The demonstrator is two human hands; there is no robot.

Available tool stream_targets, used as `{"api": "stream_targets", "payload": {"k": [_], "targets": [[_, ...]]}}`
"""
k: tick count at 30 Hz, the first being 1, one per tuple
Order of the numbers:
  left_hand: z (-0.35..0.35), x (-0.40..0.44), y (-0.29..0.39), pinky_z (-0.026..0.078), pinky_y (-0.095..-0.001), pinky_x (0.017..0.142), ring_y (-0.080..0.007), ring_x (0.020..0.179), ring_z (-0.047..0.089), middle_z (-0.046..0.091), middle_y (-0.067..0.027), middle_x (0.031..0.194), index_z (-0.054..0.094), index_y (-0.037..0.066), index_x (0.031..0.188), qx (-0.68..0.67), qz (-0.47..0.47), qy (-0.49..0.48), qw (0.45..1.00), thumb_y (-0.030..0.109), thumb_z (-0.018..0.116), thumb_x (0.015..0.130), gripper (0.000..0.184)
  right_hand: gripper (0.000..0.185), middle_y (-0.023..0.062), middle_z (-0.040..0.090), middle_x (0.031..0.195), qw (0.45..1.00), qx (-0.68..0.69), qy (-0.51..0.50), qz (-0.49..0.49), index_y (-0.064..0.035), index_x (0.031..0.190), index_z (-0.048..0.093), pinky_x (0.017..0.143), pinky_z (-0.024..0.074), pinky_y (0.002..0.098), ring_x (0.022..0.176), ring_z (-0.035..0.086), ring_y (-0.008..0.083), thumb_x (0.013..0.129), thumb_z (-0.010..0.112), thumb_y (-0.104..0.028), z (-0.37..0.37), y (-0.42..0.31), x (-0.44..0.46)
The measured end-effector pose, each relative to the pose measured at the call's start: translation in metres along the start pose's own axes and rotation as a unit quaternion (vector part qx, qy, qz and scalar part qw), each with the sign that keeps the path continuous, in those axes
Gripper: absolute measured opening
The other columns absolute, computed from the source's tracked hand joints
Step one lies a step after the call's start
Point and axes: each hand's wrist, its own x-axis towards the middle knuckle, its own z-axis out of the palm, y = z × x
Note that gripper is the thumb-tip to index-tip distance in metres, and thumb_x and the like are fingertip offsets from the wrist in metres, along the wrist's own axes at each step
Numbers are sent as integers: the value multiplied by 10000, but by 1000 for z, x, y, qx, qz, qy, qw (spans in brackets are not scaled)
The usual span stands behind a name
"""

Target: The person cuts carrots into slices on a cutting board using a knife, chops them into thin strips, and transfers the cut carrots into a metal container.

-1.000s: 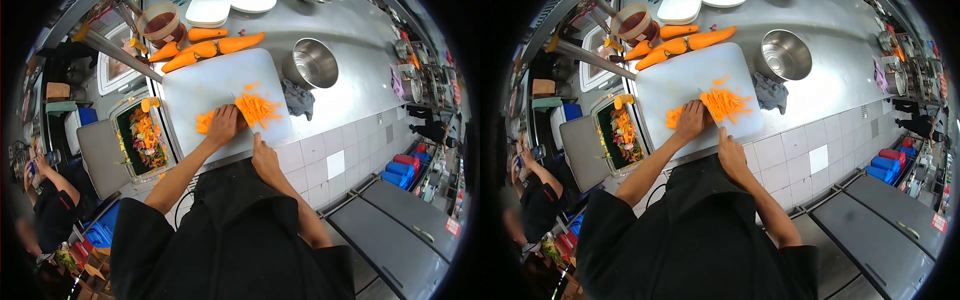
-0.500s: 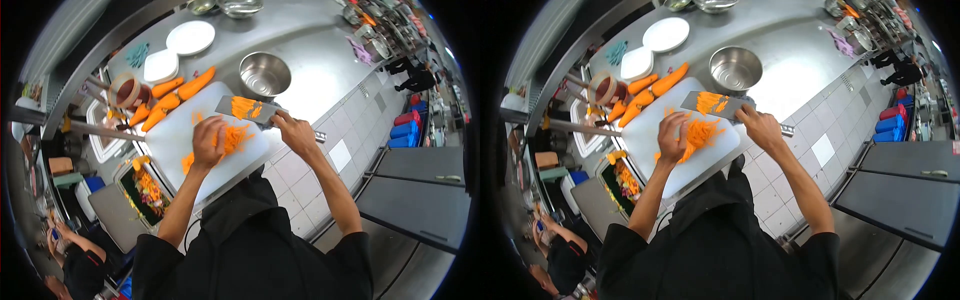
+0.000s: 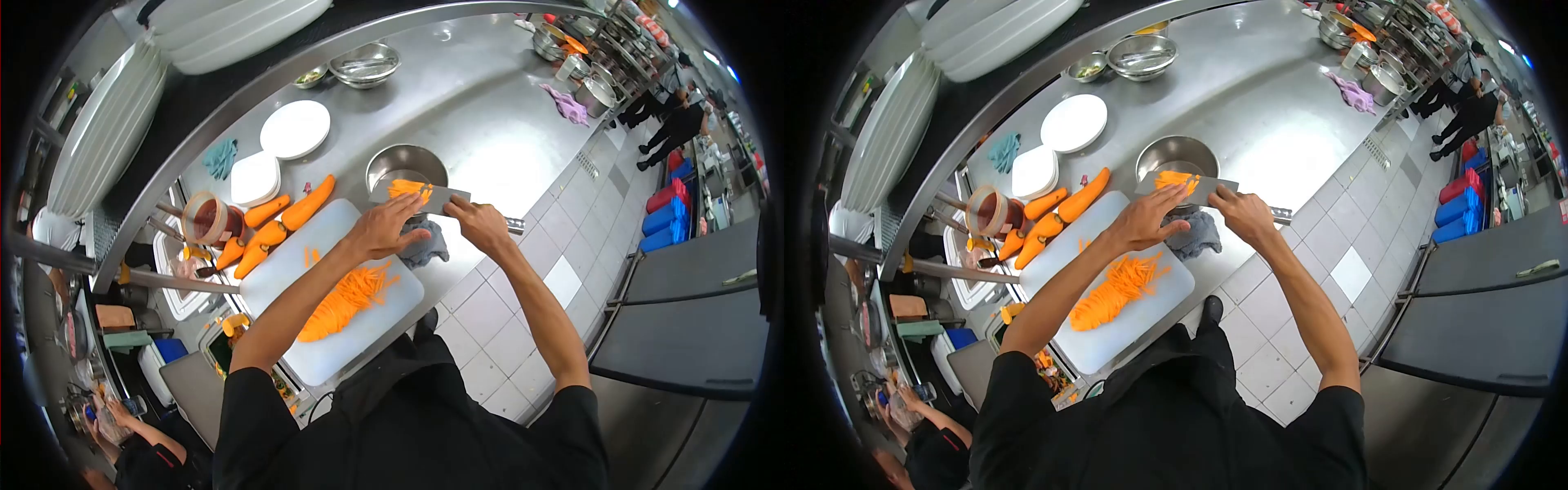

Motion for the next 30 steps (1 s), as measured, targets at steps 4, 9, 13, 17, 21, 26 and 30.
{"api": "stream_targets", "payload": {"k": [4,9,13,17,21,26,30], "targets": [[8,33,-24,291,-404,1192,-343,1437,361,406,-210,1530,420,-7,1470,-27,-32,-107,993,568,429,1009,737,253,65,632,1018,999,-6,-36,-1,-160,1100,582,612,566,455,689,690,330,859,567,-85,8,3,8],[-4,82,-58,271,-416,1197,-369,1445,332,396,-247,1521,438,-21,1448,-53,-141,-275,950,546,377,1035,704,244,49,671,979,999,25,-4,-20,-147,1067,606,600,559,459,681,690,321,844,560,-57,14,-1,17],[10,89,-70,376,-443,1112,-397,1312,488,549,-269,1363,580,-37,1275,-20,-85,87,992,395,384,1060,520,276,70,690,1015,1000,20,5,18,-132,1064,603,605,554,468,688,692,333,816,554,-20,7,-1,20],[5,49,-5,476,-478,983,-398,1138,606,638,-277,1189,629,-23,1201,-77,-19,-7,997,316,364,1051,456,263,87,697,1033,999,-23,-11,41,-115,1031,610,615,552,466,700,693,341,795,562,-9,9,-2,15],[45,41,-12,491,-462,973,-389,1092,635,662,-206,1202,610,23,1256,-82,-9,24,996,287,370,1048,413,252,83,702,1039,998,-20,-31,51,-109,1014,623,624,555,463,705,693,347,792,564,-6,7,-2,12],[23,93,-68,477,-598,928,-389,1096,634,669,-169,1176,584,80,1316,142,-64,-57,986,309,428,1029,399,313,110,712,1045,997,-4,12,72,-112,1071,645,649,565,465,737,695,363,793,558,5,-4,-12,10],[-29,64,-58,517,-450,916,-350,1037,664,679,-178,1144,638,63,1259,-33,-79,337,938,353,561,988,404,252,180,716,991,989,42,-13,140,-60,1110,655,685,549,485,778,687,395,889,541,-18,-35,-37,9]]}}
